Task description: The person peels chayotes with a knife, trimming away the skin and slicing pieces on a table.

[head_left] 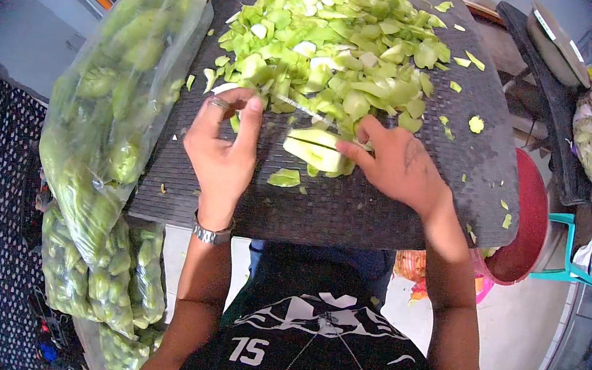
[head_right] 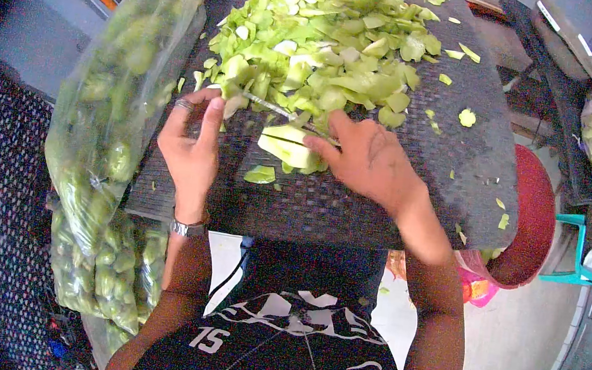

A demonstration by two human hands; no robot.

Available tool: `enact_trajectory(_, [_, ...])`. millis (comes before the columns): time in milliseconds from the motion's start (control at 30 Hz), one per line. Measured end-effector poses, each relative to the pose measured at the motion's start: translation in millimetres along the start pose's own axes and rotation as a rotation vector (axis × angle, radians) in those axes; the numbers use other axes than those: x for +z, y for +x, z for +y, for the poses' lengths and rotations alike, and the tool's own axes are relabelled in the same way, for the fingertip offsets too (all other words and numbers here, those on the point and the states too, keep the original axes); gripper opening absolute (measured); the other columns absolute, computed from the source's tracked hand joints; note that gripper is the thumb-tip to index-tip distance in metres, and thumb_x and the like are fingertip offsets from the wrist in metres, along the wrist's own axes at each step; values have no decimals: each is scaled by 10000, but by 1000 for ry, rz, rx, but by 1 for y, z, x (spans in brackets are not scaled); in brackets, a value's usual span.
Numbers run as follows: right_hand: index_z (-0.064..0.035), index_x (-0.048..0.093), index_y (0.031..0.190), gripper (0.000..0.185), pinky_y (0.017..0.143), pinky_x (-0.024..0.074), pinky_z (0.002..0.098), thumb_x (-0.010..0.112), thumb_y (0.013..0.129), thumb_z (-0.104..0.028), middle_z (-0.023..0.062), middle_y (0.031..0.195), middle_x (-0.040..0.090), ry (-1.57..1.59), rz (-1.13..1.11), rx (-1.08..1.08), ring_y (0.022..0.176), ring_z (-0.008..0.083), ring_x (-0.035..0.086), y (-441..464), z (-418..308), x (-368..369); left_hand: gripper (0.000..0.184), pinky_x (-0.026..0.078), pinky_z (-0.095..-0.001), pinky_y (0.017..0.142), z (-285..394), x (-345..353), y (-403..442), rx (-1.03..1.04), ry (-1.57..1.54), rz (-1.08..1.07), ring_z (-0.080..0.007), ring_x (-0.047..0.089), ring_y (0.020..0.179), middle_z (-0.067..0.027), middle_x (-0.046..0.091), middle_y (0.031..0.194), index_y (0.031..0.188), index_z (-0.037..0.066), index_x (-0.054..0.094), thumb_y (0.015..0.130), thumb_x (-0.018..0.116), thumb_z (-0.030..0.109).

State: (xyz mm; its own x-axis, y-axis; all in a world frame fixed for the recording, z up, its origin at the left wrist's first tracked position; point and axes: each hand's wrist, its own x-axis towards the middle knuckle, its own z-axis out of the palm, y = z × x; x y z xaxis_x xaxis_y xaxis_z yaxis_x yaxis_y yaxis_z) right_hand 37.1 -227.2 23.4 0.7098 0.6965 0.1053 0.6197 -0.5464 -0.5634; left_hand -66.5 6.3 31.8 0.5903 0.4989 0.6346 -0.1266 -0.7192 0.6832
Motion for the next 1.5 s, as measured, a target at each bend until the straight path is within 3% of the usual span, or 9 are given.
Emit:
enact_trajectory(133, [-5, 622, 957, 426, 663, 470, 490, 679, 969, -428, 240, 800, 648, 53, 63, 83, 752, 429, 642, 19, 11, -7, 287, 540, -315, 766, 7, 2, -3, -24, 53, -50, -189, 676, 841, -113, 708, 966, 1094, 0, 696, 863, 800, 134])
enact_trajectory(267, [5, 638, 993, 434, 710, 484, 473, 668, 979, -428, 248, 833, 651, 70, 103, 79, 783, 411, 649, 58, 31, -18, 543, 555, -424, 892, 13, 11, 9, 503, 140, -738, -374, 677, 1006, -171, 686, 1123, 1216, 28, 636, 755, 864, 204])
enact_trajectory(600, [8, 674, 1049, 451, 735, 527, 476, 675, 963, -435, 263, 858, 690, 241, 215, 99, 806, 431, 686, 60, 29, -10, 630, 552, -501, 826, 35, 57, 39, 358, 416, -1397, -436, 674, 974, -236, 684, 1036, 1135, 34, 600, 597, 865, 229])
enact_trajectory(733, [-14, 688, 1057, 491, 631, 520, 403, 676, 963, -496, 102, 725, 669, 511, 98, 256, 653, 252, 663, 54, 25, -23, 603, 557, -430, 834, -5, 73, 53, 214, -184, -1133, -341, 701, 950, -192, 695, 1012, 1122, 49, 603, 621, 879, 241])
enact_trajectory(767, [-31, 694, 1077, 511, 564, 512, 363, 676, 960, -528, 50, 682, 644, 571, 3, 341, 579, 175, 636, 53, 23, -30, 584, 540, -352, 874, -11, 75, 56, 37, -283, -1121, -204, 671, 975, -104, 691, 1049, 1180, 55, 593, 694, 896, 170])
enact_trajectory(867, [-57, 702, 1099, 504, 472, 459, 297, 683, 954, -540, 9, 661, 614, 705, -91, 293, 512, 99, 575, 50, 14, -21, 570, 529, -302, 860, -24, 82, 49, -245, -754, -932, -123, 637, 993, -56, 684, 1064, 1236, 6, 573, 787, 890, 160])
enact_trajectory(900, [-50, 592, 920, 434, 384, 387, 260, 694, 977, -468, -18, 626, 523, 740, -56, 210, 433, 64, 470, 50, 8, -15, 505, 524, -294, 870, -30, 82, 48, -243, -769, -952, -124, 631, 1026, -33, 675, 1110, 1245, 21, 568, 863, 851, 191])
enact_trajectory(1200, [-73, 631, 815, 381, 390, 358, 245, 728, 942, -419, -9, 598, 575, 822, -115, 318, 405, 74, 482, 50, -10, -1, 746, 525, -336, 867, -36, 75, 30, -33, -319, -945, -189, 649, 1037, -207, 659, 1072, 1213, -78, 538, 821, 870, 462])
enact_trajectory(1500, [-52, 677, 939, 328, 393, 368, 244, 740, 923, -374, 10, 662, 616, 1015, -113, 282, 421, 79, 494, 53, 4, 6, 610, 535, -284, 901, -34, 69, 35, -340, -683, -1056, -129, 630, 1040, -103, 647, 1177, 1367, -24, 454, 960, 761, 310])
